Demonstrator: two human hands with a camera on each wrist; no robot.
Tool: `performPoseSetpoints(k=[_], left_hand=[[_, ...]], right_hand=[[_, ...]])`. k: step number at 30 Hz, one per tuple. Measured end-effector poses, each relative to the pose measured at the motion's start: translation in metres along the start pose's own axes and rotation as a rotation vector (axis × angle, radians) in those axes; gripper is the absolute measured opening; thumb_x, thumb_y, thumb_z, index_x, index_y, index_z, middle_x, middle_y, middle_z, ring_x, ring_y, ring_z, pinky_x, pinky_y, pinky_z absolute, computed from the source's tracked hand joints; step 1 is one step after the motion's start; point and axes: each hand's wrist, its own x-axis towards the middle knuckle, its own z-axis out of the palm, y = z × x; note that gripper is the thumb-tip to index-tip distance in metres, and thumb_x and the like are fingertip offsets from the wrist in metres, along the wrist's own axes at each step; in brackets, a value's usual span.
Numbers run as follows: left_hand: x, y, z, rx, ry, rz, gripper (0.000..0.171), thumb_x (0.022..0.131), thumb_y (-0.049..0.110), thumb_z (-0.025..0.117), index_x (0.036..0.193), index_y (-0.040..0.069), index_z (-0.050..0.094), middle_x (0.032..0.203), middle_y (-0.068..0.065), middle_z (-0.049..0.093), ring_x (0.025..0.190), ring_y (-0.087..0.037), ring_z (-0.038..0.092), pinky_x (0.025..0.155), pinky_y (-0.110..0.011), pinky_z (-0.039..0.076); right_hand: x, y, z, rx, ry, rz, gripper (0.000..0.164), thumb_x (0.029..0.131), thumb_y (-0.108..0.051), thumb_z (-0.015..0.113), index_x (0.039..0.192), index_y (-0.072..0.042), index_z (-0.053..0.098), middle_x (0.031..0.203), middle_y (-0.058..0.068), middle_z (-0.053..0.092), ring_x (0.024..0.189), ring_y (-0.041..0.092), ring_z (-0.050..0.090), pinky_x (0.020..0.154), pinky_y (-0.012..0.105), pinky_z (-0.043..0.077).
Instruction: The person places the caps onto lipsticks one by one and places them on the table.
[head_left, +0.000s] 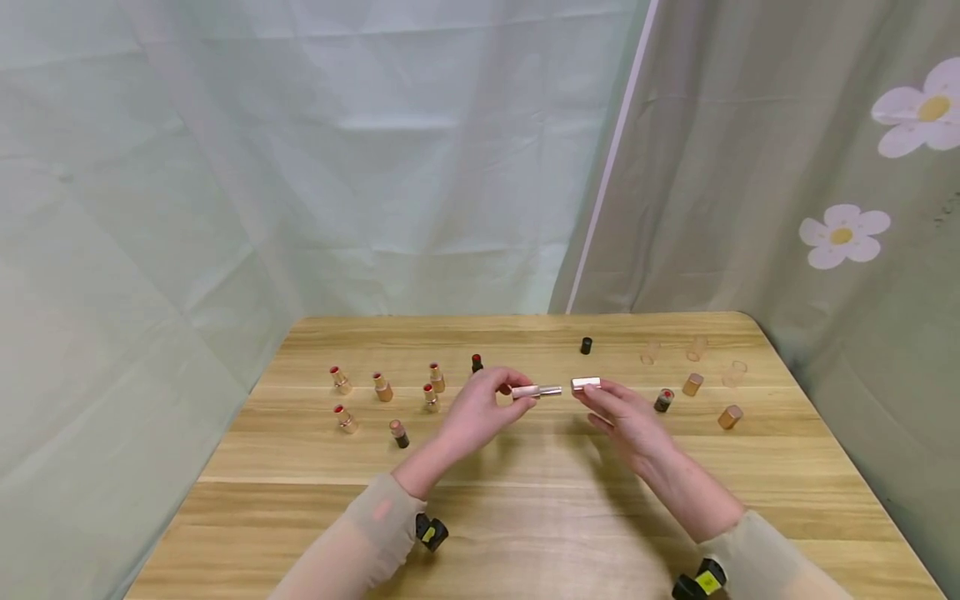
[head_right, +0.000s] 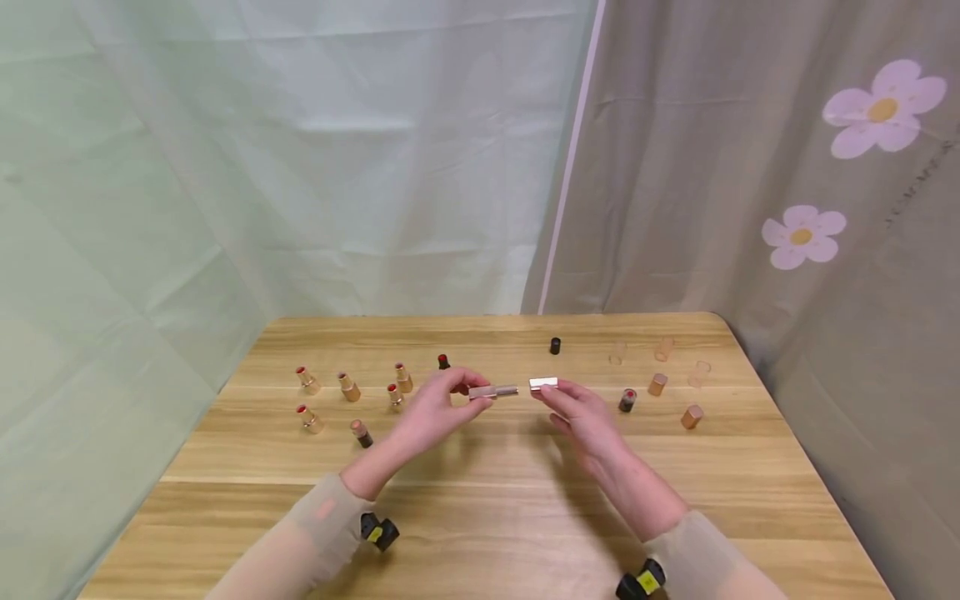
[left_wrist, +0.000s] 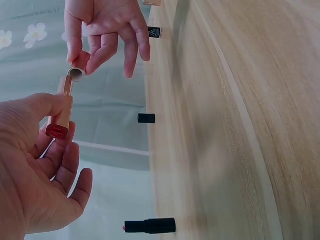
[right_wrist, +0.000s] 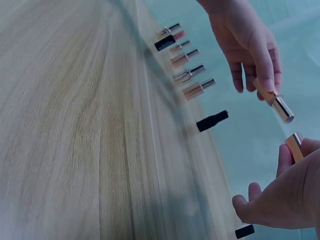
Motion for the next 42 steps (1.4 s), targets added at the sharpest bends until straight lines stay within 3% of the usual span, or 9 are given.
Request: performPoseSetpoints(k=[10, 19, 29, 42], left_hand=[[0.005, -0.001, 0.005, -0.003, -0.002, -0.014, 0.017, 0.091, 0.029, 0.080, 0.105, 0.025, 0.072, 0.099, 0.015, 0.065, 0.100, -0.015, 0.059, 0.085, -0.036, 0.049], [0.005, 0.000, 0.008, -0.004, -0.002, -0.022, 0.016, 0.091, 0.029, 0.080, 0.104, 0.024, 0.072, 0.100, 0.013, 0.064, 0.100, -0.014, 0.058, 0.084, -0.036, 0.049], [0.007, 0.001, 0.013, 0.002, -0.011, -0.002, 0.018, 0.092, 0.030, 0.079, 0.107, 0.022, 0.072, 0.097, 0.014, 0.063, 0.098, -0.013, 0.057, 0.084, -0.035, 0.048], [0.004, 0.000, 0.012, 0.014, -0.038, 0.003, 0.019, 0.093, 0.026, 0.076, 0.111, 0.022, 0.073, 0.100, 0.015, 0.066, 0.101, -0.013, 0.058, 0.087, -0.036, 0.048]], right_hand=[[0.000, 0.002, 0.010, -0.030, -0.027, -0.006, 0.041, 0.103, -0.020, 0.064, 0.134, 0.004, 0.052, 0.120, 0.000, 0.071, 0.123, 0.014, 0.060, 0.119, 0.052, 0.027], [0.001, 0.006, 0.018, -0.038, -0.029, -0.001, 0.032, 0.102, -0.019, 0.066, 0.127, 0.000, 0.060, 0.120, 0.002, 0.072, 0.125, 0.017, 0.059, 0.118, 0.052, 0.028], [0.002, 0.010, 0.027, -0.071, -0.036, 0.007, 0.045, 0.102, -0.025, 0.067, 0.134, 0.003, 0.055, 0.128, 0.007, 0.070, 0.140, 0.030, 0.045, 0.118, 0.054, 0.028], [0.003, 0.010, 0.027, -0.097, -0.003, -0.005, 0.042, 0.101, -0.025, 0.067, 0.133, 0.002, 0.058, 0.122, 0.004, 0.072, 0.131, 0.024, 0.052, 0.116, 0.051, 0.031]])
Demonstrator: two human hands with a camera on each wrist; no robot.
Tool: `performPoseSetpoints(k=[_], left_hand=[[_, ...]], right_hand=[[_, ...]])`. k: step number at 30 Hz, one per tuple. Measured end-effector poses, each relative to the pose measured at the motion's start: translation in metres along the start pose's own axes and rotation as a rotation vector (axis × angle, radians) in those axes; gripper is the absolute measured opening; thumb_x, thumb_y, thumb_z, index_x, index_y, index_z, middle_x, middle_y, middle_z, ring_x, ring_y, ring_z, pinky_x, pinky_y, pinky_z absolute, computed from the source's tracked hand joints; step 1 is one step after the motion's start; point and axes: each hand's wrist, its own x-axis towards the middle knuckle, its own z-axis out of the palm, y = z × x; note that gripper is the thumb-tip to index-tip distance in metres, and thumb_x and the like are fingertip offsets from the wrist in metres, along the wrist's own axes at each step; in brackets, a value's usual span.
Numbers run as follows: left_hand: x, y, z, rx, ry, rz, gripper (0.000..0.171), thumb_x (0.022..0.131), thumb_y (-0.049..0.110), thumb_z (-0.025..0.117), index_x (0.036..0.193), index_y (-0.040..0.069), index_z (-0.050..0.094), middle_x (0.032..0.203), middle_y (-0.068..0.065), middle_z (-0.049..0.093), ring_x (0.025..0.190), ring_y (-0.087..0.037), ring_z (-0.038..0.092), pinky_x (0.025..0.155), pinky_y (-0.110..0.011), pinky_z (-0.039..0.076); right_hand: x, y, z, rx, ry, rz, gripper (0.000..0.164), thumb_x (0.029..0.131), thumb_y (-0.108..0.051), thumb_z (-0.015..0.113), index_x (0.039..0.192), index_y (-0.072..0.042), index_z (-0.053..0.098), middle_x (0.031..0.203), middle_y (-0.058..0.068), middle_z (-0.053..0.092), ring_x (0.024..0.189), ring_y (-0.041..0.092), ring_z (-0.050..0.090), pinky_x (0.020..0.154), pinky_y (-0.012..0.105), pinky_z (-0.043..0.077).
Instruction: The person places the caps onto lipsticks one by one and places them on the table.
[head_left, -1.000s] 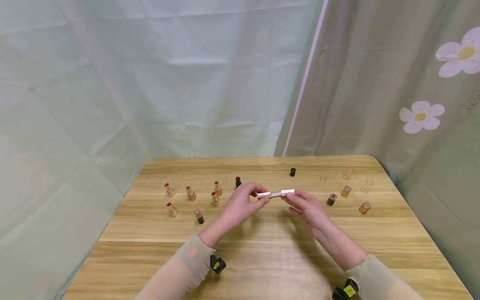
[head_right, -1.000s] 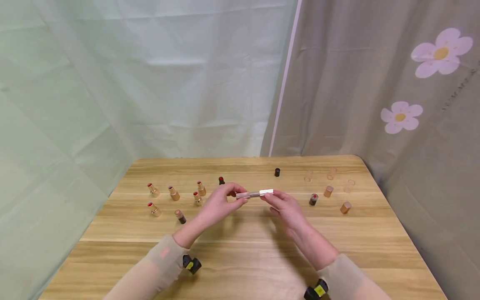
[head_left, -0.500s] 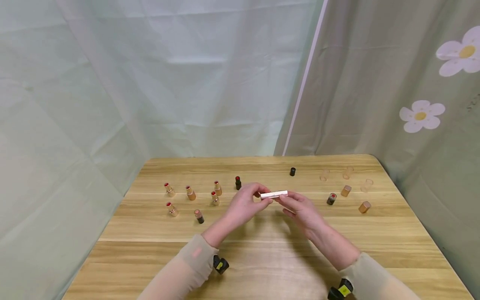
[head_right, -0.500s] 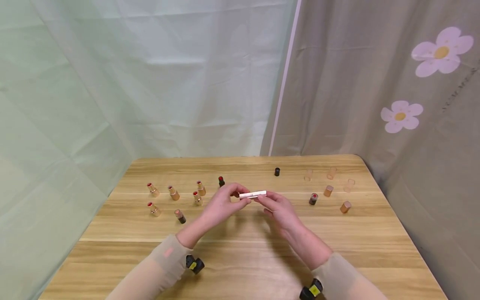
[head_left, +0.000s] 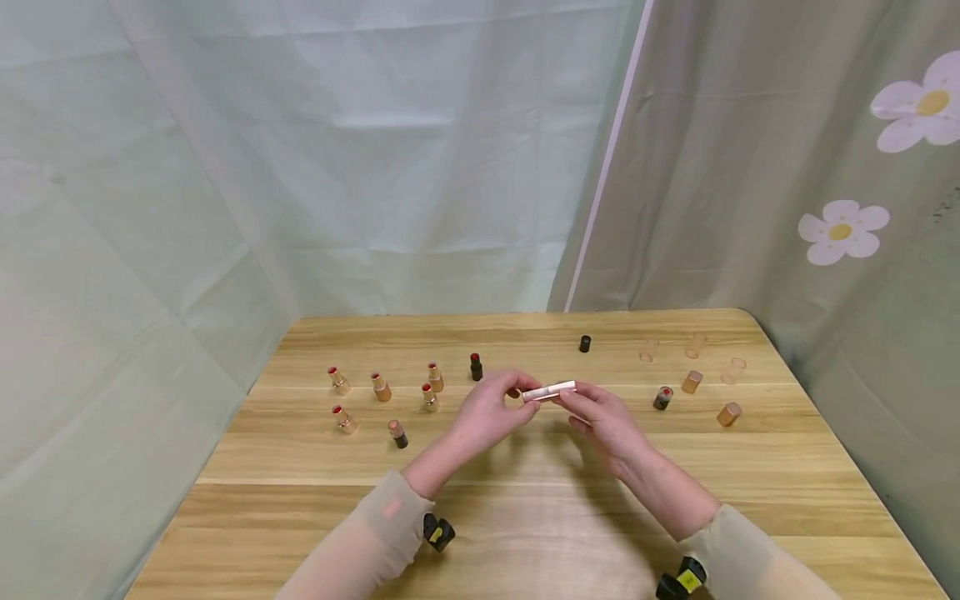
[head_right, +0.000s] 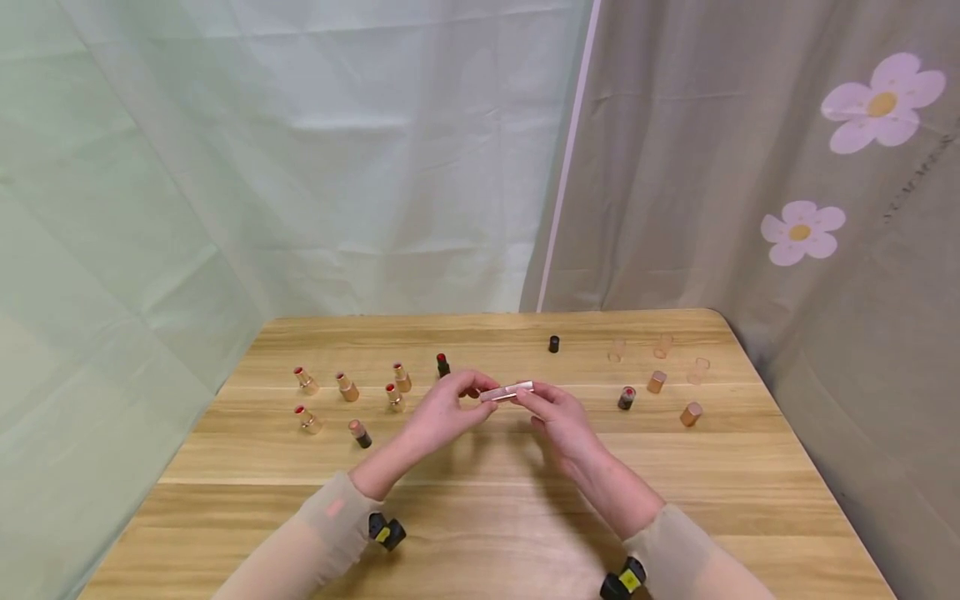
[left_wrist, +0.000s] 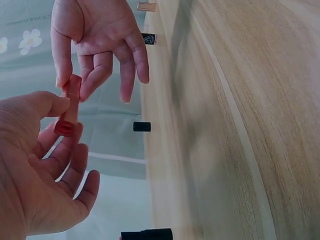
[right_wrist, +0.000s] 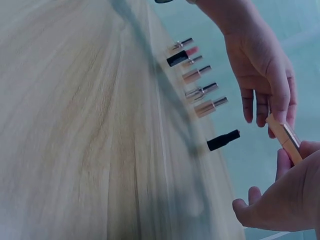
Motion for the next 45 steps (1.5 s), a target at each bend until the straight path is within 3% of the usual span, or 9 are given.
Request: performPoseSetpoints(k=[7, 13, 18, 24, 27, 32, 37, 41, 45], left_hand=[[-0.004, -0.001, 0.001, 0.027, 0.004, 0.027, 0.025, 0.095, 0.022, 0.074, 0.120, 0.021, 0.073, 0.106, 0.011, 0.068, 0.103, -0.014, 0.058, 0.087, -0.037, 0.048], [-0.007, 0.001, 0.009, -0.140, 0.004, -0.040, 0.026, 0.097, 0.024, 0.074, 0.121, 0.018, 0.070, 0.110, 0.010, 0.069, 0.106, -0.013, 0.062, 0.098, -0.047, 0.049], [-0.010, 0.001, 0.015, -0.267, 0.006, -0.081, 0.026, 0.099, 0.026, 0.071, 0.123, 0.017, 0.067, 0.109, 0.010, 0.069, 0.109, -0.014, 0.063, 0.103, -0.053, 0.046], [-0.011, 0.000, 0.018, -0.263, 0.008, -0.087, 0.027, 0.099, 0.024, 0.071, 0.124, 0.015, 0.066, 0.112, 0.008, 0.069, 0.110, -0.015, 0.063, 0.104, -0.048, 0.046], [-0.013, -0.002, 0.017, -0.180, -0.019, -0.072, 0.039, 0.099, 0.025, 0.070, 0.135, 0.013, 0.061, 0.127, 0.001, 0.067, 0.116, -0.020, 0.062, 0.103, -0.046, 0.048], [-0.021, -0.006, 0.013, 0.078, -0.090, -0.012, 0.063, 0.098, 0.032, 0.070, 0.153, 0.012, 0.046, 0.148, -0.008, 0.054, 0.129, -0.027, 0.055, 0.105, -0.046, 0.047], [-0.035, -0.010, 0.008, 0.341, -0.156, 0.128, 0.070, 0.098, 0.038, 0.069, 0.156, 0.011, 0.042, 0.151, -0.008, 0.051, 0.138, -0.029, 0.047, 0.114, -0.047, 0.038], [-0.047, -0.013, 0.006, 0.490, -0.185, 0.219, 0.071, 0.098, 0.043, 0.068, 0.156, 0.012, 0.042, 0.152, -0.007, 0.049, 0.139, -0.027, 0.046, 0.114, -0.048, 0.037], [-0.056, -0.016, 0.006, 0.529, -0.193, 0.267, 0.070, 0.098, 0.043, 0.069, 0.155, 0.011, 0.044, 0.152, -0.008, 0.050, 0.138, -0.026, 0.046, 0.114, -0.049, 0.037]], right_hand=[[-0.001, -0.005, -0.001, -0.104, 0.050, -0.067, 0.048, 0.098, -0.027, 0.072, 0.134, 0.002, 0.060, 0.125, 0.003, 0.066, 0.120, 0.018, 0.054, 0.113, 0.046, 0.034], [-0.004, -0.011, 0.003, -0.226, 0.057, -0.206, 0.044, 0.095, -0.022, 0.077, 0.131, -0.002, 0.063, 0.115, 0.008, 0.066, 0.111, 0.020, 0.058, 0.098, 0.035, 0.046], [-0.005, -0.012, 0.007, -0.341, 0.047, -0.335, 0.036, 0.093, -0.020, 0.078, 0.124, -0.004, 0.067, 0.112, 0.011, 0.070, 0.119, 0.023, 0.058, 0.108, 0.052, 0.036], [-0.002, -0.014, 0.008, -0.492, 0.072, -0.386, 0.035, 0.090, -0.022, 0.081, 0.120, -0.009, 0.069, 0.108, 0.007, 0.072, 0.117, 0.025, 0.059, 0.106, 0.059, 0.034], [0.002, -0.015, 0.007, -0.541, 0.068, -0.410, 0.036, 0.090, -0.022, 0.081, 0.121, -0.008, 0.068, 0.106, 0.007, 0.072, 0.117, 0.026, 0.059, 0.104, 0.057, 0.038], [0.021, -0.014, -0.001, -0.653, 0.077, -0.494, 0.032, 0.090, -0.017, 0.081, 0.118, -0.007, 0.069, 0.101, 0.006, 0.073, 0.114, 0.030, 0.062, 0.101, 0.060, 0.042], [0.045, -0.013, -0.011, -0.776, 0.106, -0.575, 0.024, 0.091, -0.015, 0.080, 0.112, -0.008, 0.072, 0.096, 0.005, 0.075, 0.110, 0.032, 0.065, 0.100, 0.057, 0.044], [0.061, -0.013, -0.016, -0.864, 0.159, -0.540, 0.026, 0.093, -0.019, 0.078, 0.115, -0.008, 0.071, 0.101, 0.007, 0.075, 0.117, 0.035, 0.059, 0.102, 0.055, 0.042], [0.079, -0.012, -0.019, -0.939, 0.203, -0.466, 0.029, 0.095, -0.025, 0.074, 0.119, -0.008, 0.068, 0.108, 0.006, 0.075, 0.123, 0.037, 0.052, 0.106, 0.056, 0.035]])
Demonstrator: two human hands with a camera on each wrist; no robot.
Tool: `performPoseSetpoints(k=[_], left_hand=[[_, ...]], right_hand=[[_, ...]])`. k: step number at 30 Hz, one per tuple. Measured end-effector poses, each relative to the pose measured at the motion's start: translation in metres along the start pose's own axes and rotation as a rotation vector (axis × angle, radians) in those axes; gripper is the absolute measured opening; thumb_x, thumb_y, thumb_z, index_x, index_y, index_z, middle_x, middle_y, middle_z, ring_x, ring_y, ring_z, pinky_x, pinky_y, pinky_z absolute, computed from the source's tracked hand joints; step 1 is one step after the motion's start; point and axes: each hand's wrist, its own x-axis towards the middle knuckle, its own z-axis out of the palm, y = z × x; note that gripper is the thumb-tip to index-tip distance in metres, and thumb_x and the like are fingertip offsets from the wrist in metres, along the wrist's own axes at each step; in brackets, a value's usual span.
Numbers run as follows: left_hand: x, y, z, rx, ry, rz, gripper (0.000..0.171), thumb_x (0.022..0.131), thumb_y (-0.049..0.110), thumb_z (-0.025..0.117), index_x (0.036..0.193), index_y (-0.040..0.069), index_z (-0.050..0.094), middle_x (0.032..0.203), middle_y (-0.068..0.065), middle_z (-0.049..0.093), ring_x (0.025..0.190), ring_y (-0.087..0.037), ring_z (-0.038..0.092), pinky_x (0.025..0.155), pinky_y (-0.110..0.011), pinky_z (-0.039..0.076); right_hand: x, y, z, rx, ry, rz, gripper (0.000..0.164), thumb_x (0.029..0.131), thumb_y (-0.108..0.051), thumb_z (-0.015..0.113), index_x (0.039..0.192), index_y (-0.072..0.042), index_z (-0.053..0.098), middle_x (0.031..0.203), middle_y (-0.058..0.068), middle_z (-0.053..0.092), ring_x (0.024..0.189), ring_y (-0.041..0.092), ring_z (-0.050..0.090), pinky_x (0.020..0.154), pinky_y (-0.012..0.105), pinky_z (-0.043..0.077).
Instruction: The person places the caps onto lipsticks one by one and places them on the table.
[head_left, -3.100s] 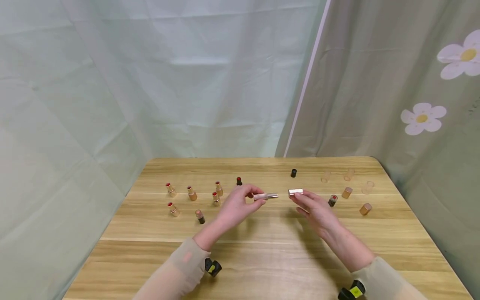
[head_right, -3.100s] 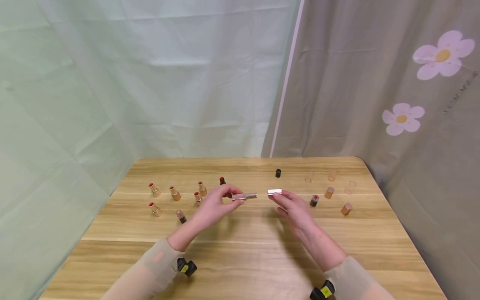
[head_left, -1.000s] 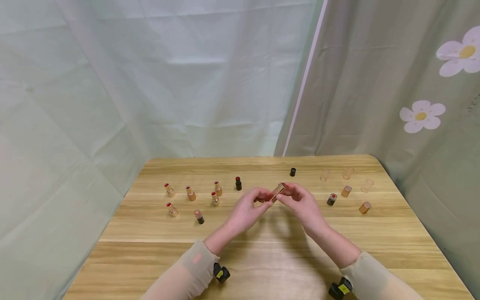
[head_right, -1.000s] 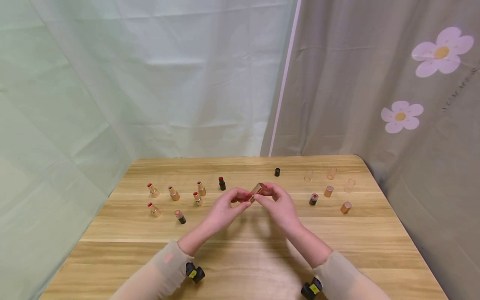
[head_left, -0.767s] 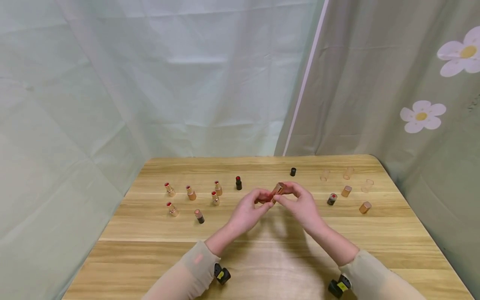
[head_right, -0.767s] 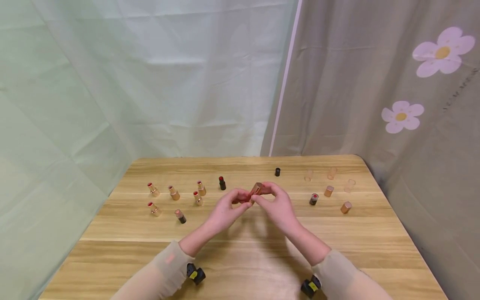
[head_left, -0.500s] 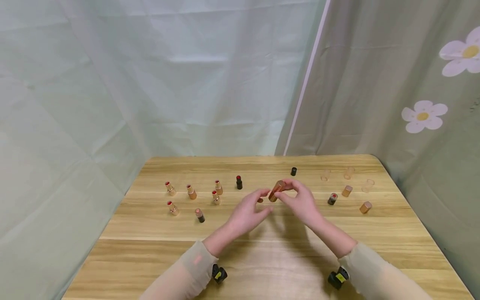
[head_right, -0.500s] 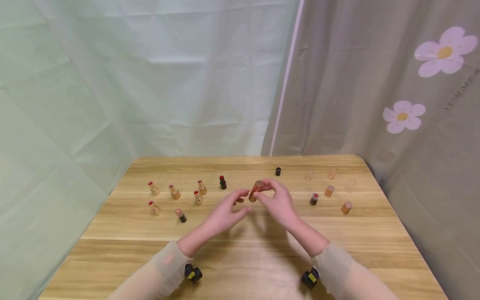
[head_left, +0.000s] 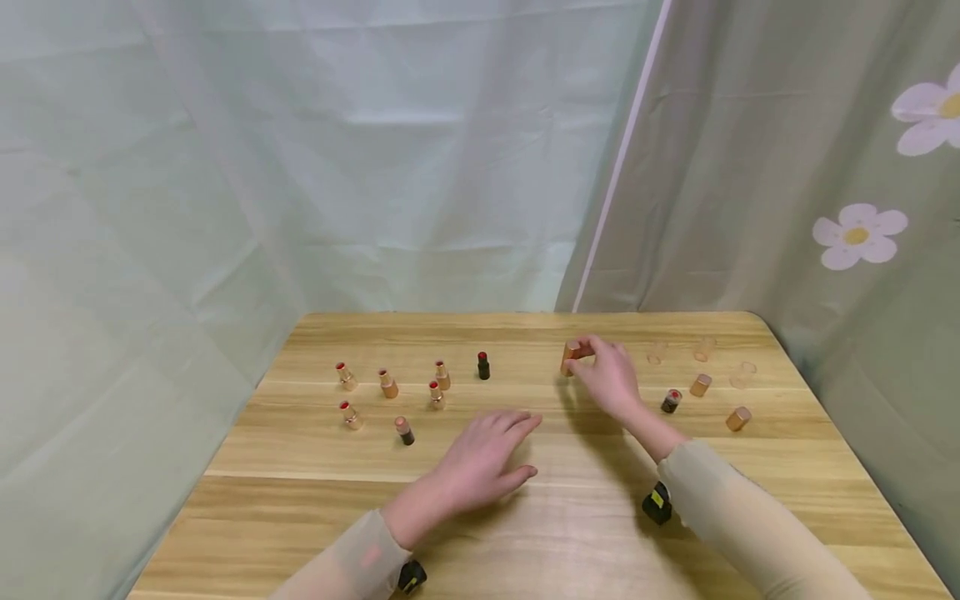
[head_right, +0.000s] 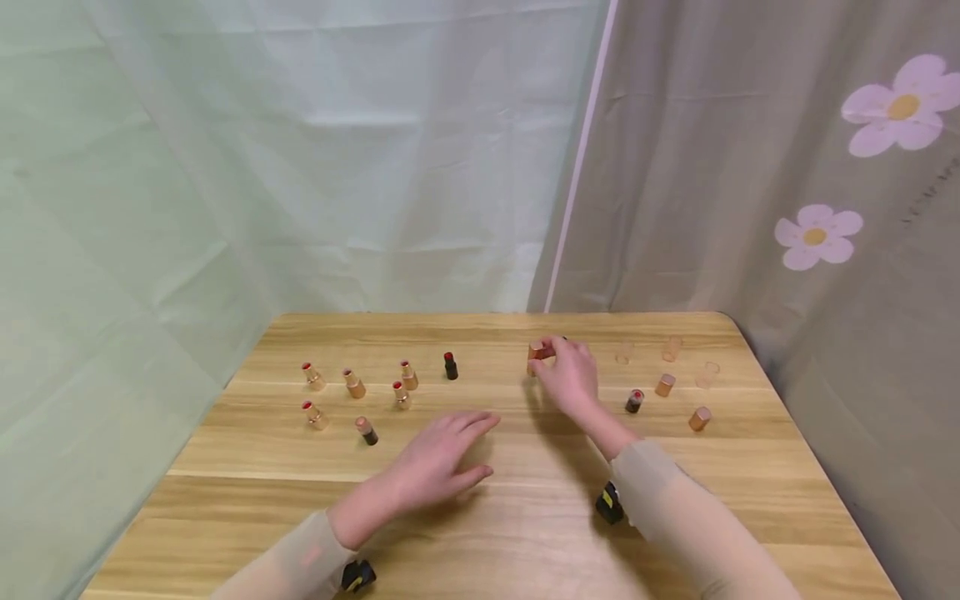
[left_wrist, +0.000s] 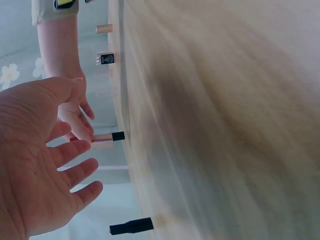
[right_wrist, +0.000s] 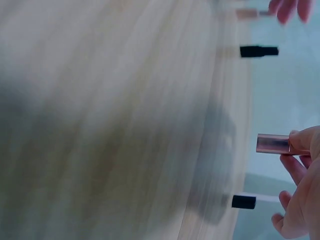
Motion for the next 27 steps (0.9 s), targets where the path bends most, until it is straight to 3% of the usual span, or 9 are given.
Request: performPoseSetpoints(k=[6, 13, 27], left_hand=[[-0.008, -0.001, 0.004, -0.006, -0.005, 0.013, 0.068, 0.098, 0.042, 0.069, 0.153, 0.011, 0.046, 0.152, -0.010, 0.050, 0.138, -0.027, 0.047, 0.113, -0.048, 0.038], [-0.012, -0.002, 0.008, -0.027, -0.015, -0.005, 0.066, 0.098, 0.039, 0.069, 0.153, 0.012, 0.046, 0.151, -0.008, 0.050, 0.138, -0.025, 0.047, 0.112, -0.048, 0.039], [-0.015, -0.001, 0.008, -0.037, -0.012, -0.025, 0.066, 0.098, 0.040, 0.069, 0.154, 0.013, 0.046, 0.151, -0.007, 0.050, 0.137, -0.026, 0.047, 0.110, -0.050, 0.042]], right_hand=[[0.024, 0.008, 0.011, -0.108, 0.029, 0.018, 0.025, 0.095, -0.023, 0.072, 0.117, -0.012, 0.070, 0.108, 0.003, 0.075, 0.118, 0.037, 0.052, 0.110, 0.057, 0.027], [0.047, 0.010, 0.019, -0.132, 0.058, 0.026, 0.017, 0.094, -0.021, 0.070, 0.110, -0.015, 0.069, 0.109, 0.003, 0.074, 0.122, 0.042, 0.048, 0.108, 0.057, 0.025], [0.070, 0.017, 0.027, -0.179, 0.079, 0.081, 0.032, 0.095, -0.024, 0.070, 0.120, -0.005, 0.065, 0.111, 0.011, 0.071, 0.127, 0.044, 0.046, 0.111, 0.058, 0.022]])
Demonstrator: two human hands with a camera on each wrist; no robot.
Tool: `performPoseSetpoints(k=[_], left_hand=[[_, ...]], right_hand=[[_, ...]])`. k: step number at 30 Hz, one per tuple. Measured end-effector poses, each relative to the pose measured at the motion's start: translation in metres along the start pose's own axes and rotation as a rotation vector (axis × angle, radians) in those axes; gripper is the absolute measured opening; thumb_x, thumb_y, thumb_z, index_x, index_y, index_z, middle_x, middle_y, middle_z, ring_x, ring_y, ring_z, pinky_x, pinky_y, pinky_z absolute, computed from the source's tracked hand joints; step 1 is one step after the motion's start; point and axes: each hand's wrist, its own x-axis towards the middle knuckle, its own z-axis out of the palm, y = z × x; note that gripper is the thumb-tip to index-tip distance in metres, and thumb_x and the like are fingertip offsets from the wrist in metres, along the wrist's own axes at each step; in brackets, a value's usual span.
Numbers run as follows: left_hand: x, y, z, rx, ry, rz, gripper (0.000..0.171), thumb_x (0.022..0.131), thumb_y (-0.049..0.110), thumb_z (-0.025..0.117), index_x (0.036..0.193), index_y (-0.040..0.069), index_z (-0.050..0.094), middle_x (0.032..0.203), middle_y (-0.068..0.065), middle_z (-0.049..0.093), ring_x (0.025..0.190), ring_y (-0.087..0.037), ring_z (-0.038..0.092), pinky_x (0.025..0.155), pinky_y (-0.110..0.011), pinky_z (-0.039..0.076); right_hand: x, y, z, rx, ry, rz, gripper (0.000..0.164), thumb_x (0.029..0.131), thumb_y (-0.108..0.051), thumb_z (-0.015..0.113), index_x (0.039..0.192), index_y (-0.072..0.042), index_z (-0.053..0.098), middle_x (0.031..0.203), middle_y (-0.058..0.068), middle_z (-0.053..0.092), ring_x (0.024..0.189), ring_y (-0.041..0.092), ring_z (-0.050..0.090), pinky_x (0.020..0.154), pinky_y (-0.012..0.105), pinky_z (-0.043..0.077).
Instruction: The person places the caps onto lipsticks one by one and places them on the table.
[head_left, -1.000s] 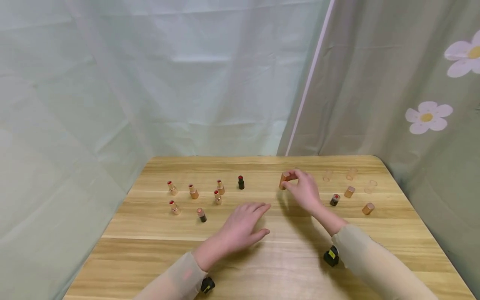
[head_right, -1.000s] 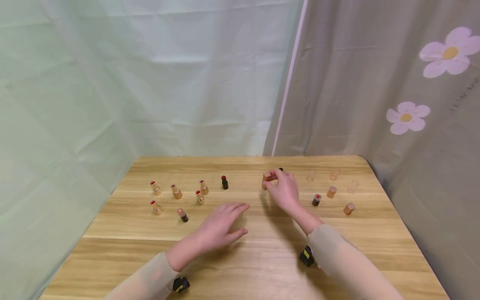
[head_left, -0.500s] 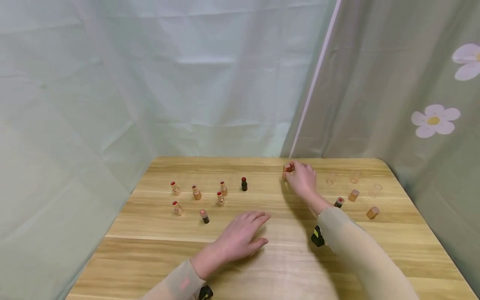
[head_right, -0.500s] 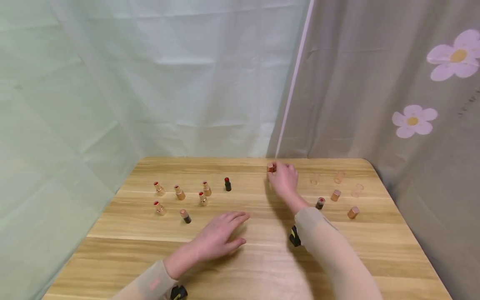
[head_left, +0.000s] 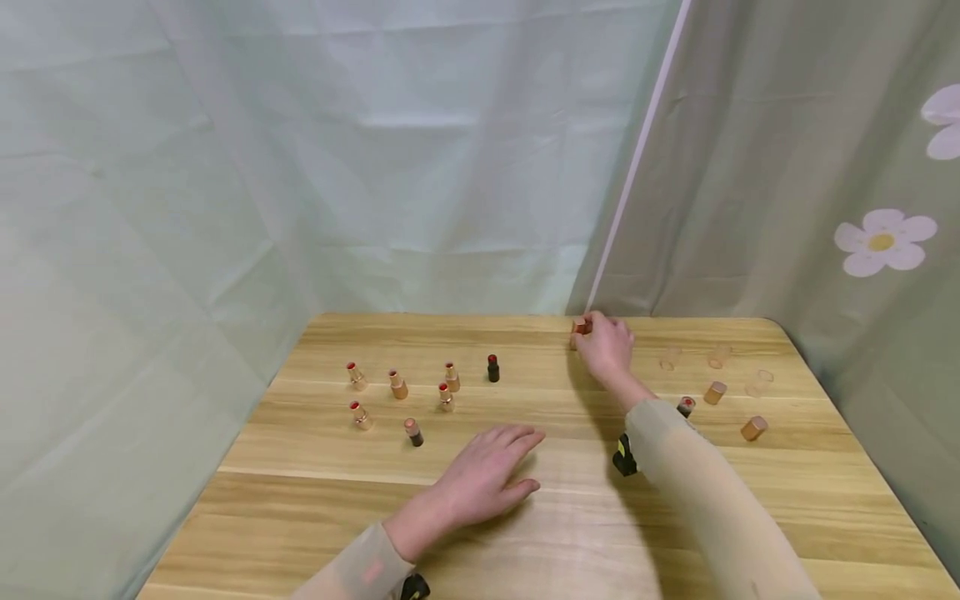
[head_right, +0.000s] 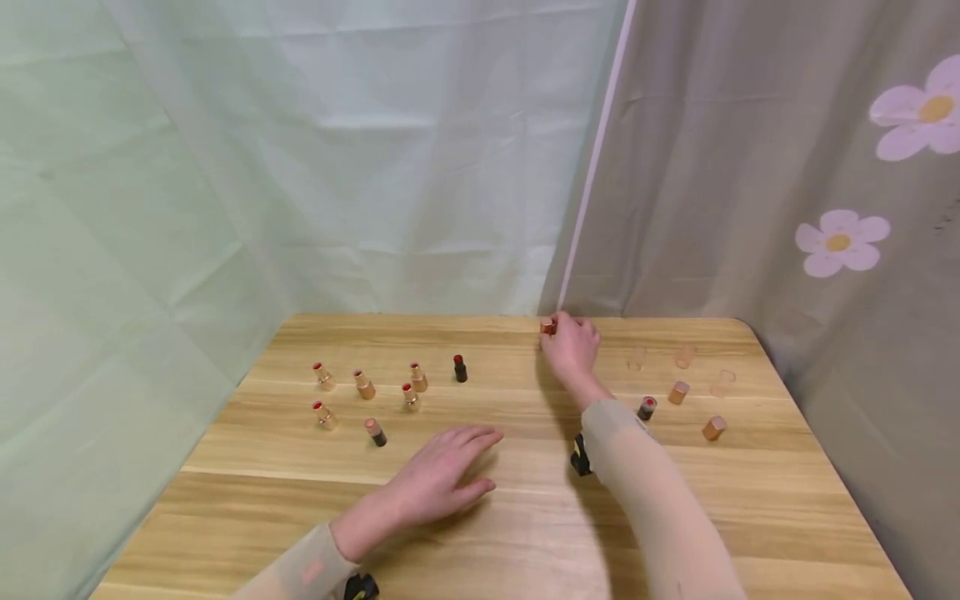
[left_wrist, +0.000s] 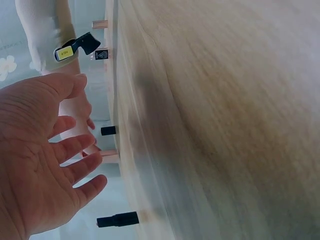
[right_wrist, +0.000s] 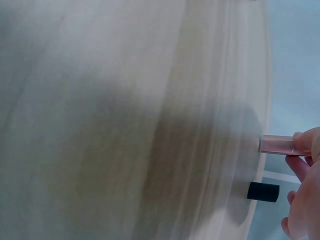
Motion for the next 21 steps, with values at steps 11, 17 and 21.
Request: performPoseSetpoints(k=[11, 17, 21], left_hand=[[0.002, 0.001, 0.002, -0.001, -0.017, -0.007, 0.066, 0.099, 0.041, 0.067, 0.155, 0.014, 0.045, 0.152, -0.006, 0.050, 0.138, -0.024, 0.047, 0.110, -0.050, 0.041], [0.002, -0.001, 0.000, 0.001, -0.010, -0.021, 0.068, 0.098, 0.041, 0.068, 0.155, 0.013, 0.043, 0.153, -0.007, 0.049, 0.138, -0.025, 0.047, 0.112, -0.050, 0.040], [0.002, -0.003, -0.003, -0.007, -0.014, -0.045, 0.069, 0.098, 0.041, 0.068, 0.157, 0.014, 0.041, 0.155, -0.007, 0.047, 0.140, -0.026, 0.044, 0.113, -0.050, 0.038]], right_hand=[[-0.005, 0.004, 0.002, 0.020, -0.033, 0.011, 0.044, 0.094, -0.025, 0.071, 0.132, -0.005, 0.060, 0.118, 0.011, 0.069, 0.130, 0.044, 0.042, 0.112, 0.057, 0.021], [-0.008, 0.002, -0.010, 0.032, -0.034, -0.016, 0.053, 0.093, -0.027, 0.072, 0.139, -0.006, 0.057, 0.128, 0.014, 0.065, 0.130, 0.046, 0.042, 0.113, 0.059, 0.023], [-0.013, 0.000, -0.028, 0.022, -0.029, -0.067, 0.052, 0.093, -0.028, 0.073, 0.138, -0.006, 0.059, 0.133, 0.015, 0.063, 0.137, 0.046, 0.036, 0.114, 0.063, 0.020]])
